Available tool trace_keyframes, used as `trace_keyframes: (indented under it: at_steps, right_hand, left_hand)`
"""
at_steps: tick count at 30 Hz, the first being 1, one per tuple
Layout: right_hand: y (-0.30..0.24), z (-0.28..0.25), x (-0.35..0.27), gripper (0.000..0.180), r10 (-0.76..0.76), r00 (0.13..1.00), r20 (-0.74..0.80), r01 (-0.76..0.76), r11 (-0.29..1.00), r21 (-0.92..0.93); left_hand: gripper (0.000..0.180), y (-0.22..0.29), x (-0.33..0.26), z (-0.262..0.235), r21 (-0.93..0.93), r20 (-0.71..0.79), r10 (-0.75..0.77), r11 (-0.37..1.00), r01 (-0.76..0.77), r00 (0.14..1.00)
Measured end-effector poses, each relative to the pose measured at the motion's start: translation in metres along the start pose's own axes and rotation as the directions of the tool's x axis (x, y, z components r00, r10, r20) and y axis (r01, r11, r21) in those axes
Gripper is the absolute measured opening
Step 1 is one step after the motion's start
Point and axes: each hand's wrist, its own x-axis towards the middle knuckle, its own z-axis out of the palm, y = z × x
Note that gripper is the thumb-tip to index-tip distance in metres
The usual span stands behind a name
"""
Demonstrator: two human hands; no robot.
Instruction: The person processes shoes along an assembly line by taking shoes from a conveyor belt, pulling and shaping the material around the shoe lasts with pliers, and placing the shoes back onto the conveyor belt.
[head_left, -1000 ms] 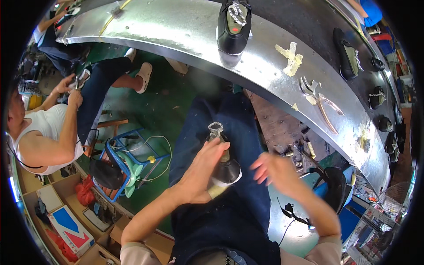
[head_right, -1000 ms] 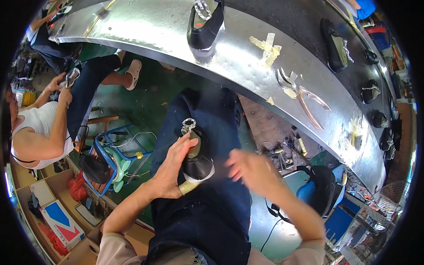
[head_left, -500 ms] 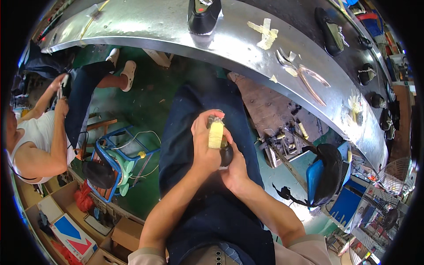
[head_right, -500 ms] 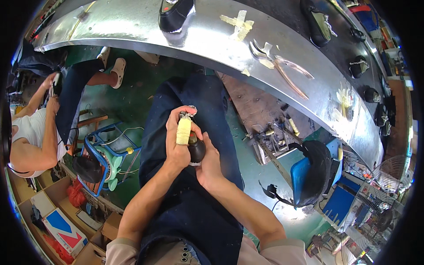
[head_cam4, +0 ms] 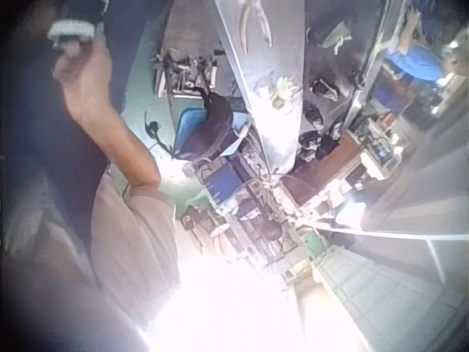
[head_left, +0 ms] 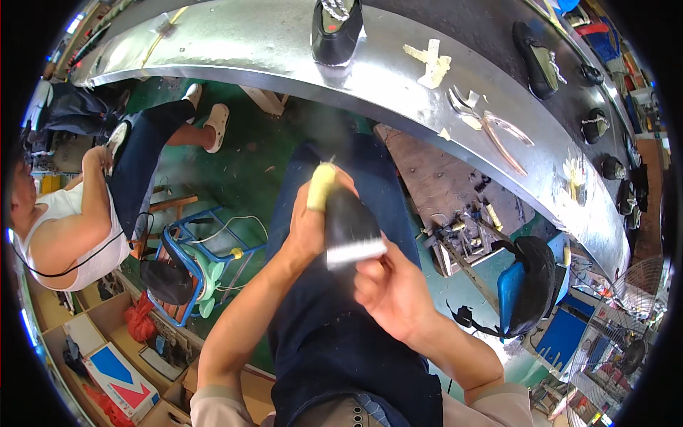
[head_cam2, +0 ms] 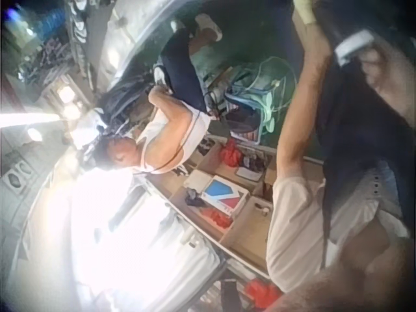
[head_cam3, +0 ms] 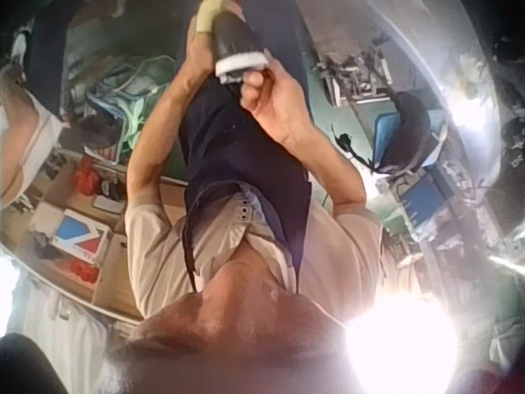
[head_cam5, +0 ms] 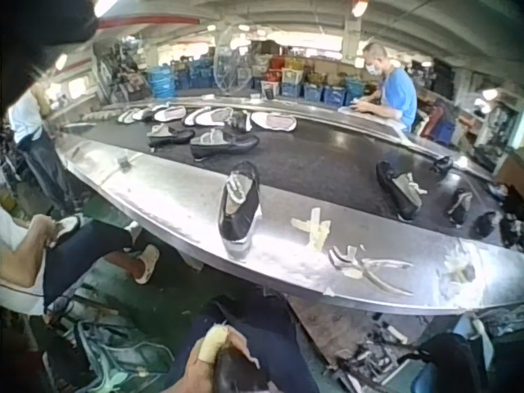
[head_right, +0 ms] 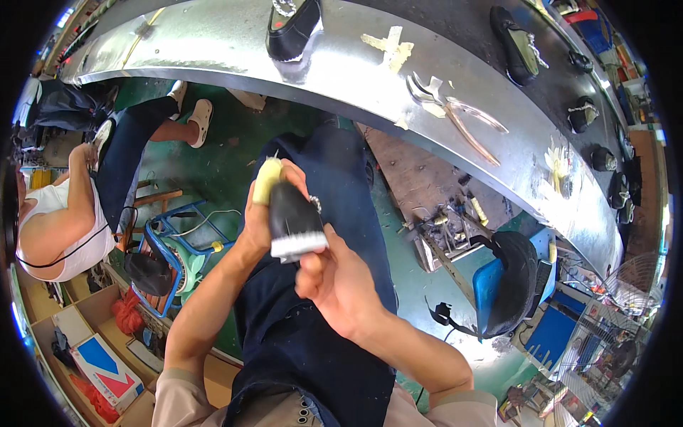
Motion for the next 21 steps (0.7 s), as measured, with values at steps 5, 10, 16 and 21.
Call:
trace_keyframes:
  at_steps: [5, 10, 16, 21]
  right_hand:
    - [-0.076, 0.015, -0.009, 0.036, -0.452, 0.808, 0.377, 0.526, 0.266, -0.808]
    - [-0.222, -0.016, 0.017, 0.040, -0.617, 0.095, 0.781, -0.278, -0.770, -0.575]
    - [-0.236, -0.019, 0.012, 0.035, -0.551, 0.341, 0.761, -0.267, -0.833, -0.484]
    - [-0.153, -0.002, -0.010, 0.036, -0.460, 0.876, 0.146, 0.155, -0.018, -0.988]
  left_hand:
    - [0.055, -0.073, -0.025, 0.019, -0.633, -0.274, -0.787, 0.580, 0.512, 0.552]
    - [0.039, -0.068, -0.033, 0.030, 0.250, -0.559, -0.080, 0.933, 0.260, 0.826]
    - [0.040, -0.034, -0.041, 0.023, 0.482, -0.186, -0.084, 0.860, 0.165, 0.979]
    - [0.054, -0.029, -0.053, 0.019, 0.200, -0.200, -0.321, 0.912, 0.359, 0.926]
